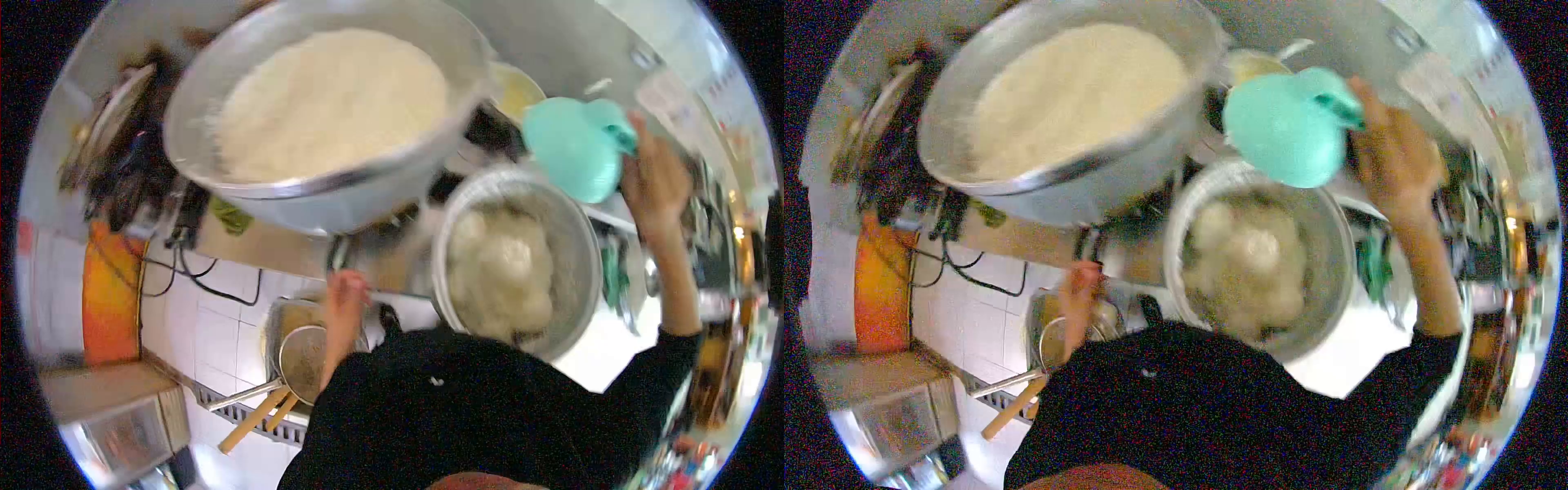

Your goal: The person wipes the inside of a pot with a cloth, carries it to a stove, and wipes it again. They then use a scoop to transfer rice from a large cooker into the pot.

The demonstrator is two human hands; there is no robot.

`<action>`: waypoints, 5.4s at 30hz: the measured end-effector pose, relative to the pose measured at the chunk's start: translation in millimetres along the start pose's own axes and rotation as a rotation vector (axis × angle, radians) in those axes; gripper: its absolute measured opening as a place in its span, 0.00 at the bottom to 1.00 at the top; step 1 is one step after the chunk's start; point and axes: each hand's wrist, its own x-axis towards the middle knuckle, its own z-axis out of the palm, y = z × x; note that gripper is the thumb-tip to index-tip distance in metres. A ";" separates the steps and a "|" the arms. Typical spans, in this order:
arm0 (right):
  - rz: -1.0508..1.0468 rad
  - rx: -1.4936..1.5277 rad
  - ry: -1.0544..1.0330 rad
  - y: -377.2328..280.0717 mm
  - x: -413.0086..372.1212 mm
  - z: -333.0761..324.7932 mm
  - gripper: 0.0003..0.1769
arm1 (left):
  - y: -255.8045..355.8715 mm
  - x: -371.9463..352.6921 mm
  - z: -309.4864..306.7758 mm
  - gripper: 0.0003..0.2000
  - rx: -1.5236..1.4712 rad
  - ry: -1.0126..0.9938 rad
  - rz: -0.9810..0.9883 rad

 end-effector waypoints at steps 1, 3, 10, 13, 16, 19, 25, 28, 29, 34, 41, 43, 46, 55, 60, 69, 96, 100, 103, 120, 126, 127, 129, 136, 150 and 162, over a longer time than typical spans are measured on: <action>0.031 0.041 0.032 -1.6 37.3 -6.4 0.28 | 11.5 -1.9 8.0 0.08 0.012 -0.102 -0.067; -0.154 0.222 0.232 -13.4 115.6 3.1 0.23 | -8.4 -0.5 14.2 0.10 0.005 -0.395 -0.131; -0.491 0.171 -0.098 -161.6 318.7 182.0 0.12 | 12.0 -2.3 33.3 0.14 0.247 -0.590 -0.113; -0.325 0.234 -0.237 -230.4 350.3 241.5 0.10 | -5.3 -0.2 31.9 0.13 0.243 -0.680 -0.079; -0.396 0.172 -0.414 -260.7 346.8 242.0 0.08 | -16.2 -3.8 36.8 0.13 0.217 -0.584 0.104; -0.390 0.254 -0.494 -247.8 341.2 226.0 0.07 | -18.0 -3.7 48.0 0.11 0.188 -0.595 0.089; -0.309 0.407 -0.485 -243.9 310.2 247.7 0.10 | -16.9 -8.2 59.3 0.09 0.132 -0.500 -0.044; -0.403 0.458 -0.556 -245.4 302.8 242.8 0.11 | -8.9 -11.3 62.1 0.09 0.069 -0.482 0.001; -0.404 0.493 -0.599 -246.0 299.6 231.7 0.11 | -10.3 -10.6 62.4 0.09 0.074 -0.481 0.004; -0.449 0.558 -0.726 -252.9 283.6 207.6 0.12 | -11.2 -9.8 64.0 0.11 0.204 -0.528 0.093; -0.649 0.685 -0.740 -266.0 266.2 158.9 0.14 | -1.7 -12.6 63.1 0.13 0.265 -0.510 0.027; -0.670 0.675 -0.806 -267.6 264.1 149.8 0.16 | -11.3 -10.7 64.2 0.13 0.194 -0.496 0.104; -0.707 0.657 -0.810 -268.9 252.6 157.8 0.17 | -2.6 -11.0 63.1 0.14 0.216 -0.491 0.051; -0.356 1.134 -1.242 -235.9 238.0 142.4 0.18 | -6.0 -8.6 61.4 0.13 0.192 -0.543 -0.027; -0.214 1.318 -1.362 -199.4 250.0 129.9 0.11 | 27.2 -1.9 47.8 0.14 0.135 -0.652 -0.295; 0.352 1.519 -1.113 -55.4 190.4 110.8 0.13 | 15.1 -16.6 56.6 0.11 0.209 -0.654 -0.211; -0.351 0.282 -0.193 -171.1 294.5 150.7 0.15 | 16.5 -11.4 51.1 0.21 0.289 -0.780 -0.086; -0.238 0.401 -0.241 -260.6 347.6 219.0 0.10 | 5.0 -7.7 50.9 0.19 0.142 -0.852 -0.048; -0.258 0.475 -0.305 -270.8 345.7 227.3 0.08 | -3.8 0.8 51.2 0.12 0.002 -0.848 0.006; -0.497 0.659 -0.612 -280.8 299.3 225.5 0.14 | -11.4 -6.6 55.2 0.07 0.335 -0.684 0.159; -0.525 0.780 -0.746 -287.7 272.6 186.3 0.16 | 2.3 -11.6 53.8 0.05 0.441 -0.638 0.175; -0.541 0.770 -0.874 -285.9 263.8 170.1 0.17 | 1.8 -11.4 53.8 0.05 0.444 -0.639 0.176; -0.556 0.762 -1.008 -274.9 252.5 146.7 0.18 | -3.6 -13.8 52.9 0.05 0.433 -0.631 0.184; -0.305 1.122 -1.297 -193.5 269.5 142.0 0.14 | 22.2 -27.0 26.3 0.15 0.139 -0.438 -0.228; -0.509 0.274 -0.772 -201.7 264.1 238.5 0.09 | -50.2 -144.9 -96.3 0.16 -0.259 0.600 -0.560; -0.626 0.557 -0.834 -212.6 227.7 182.5 0.12 | -45.2 -149.0 -99.2 0.16 -0.037 0.612 -0.560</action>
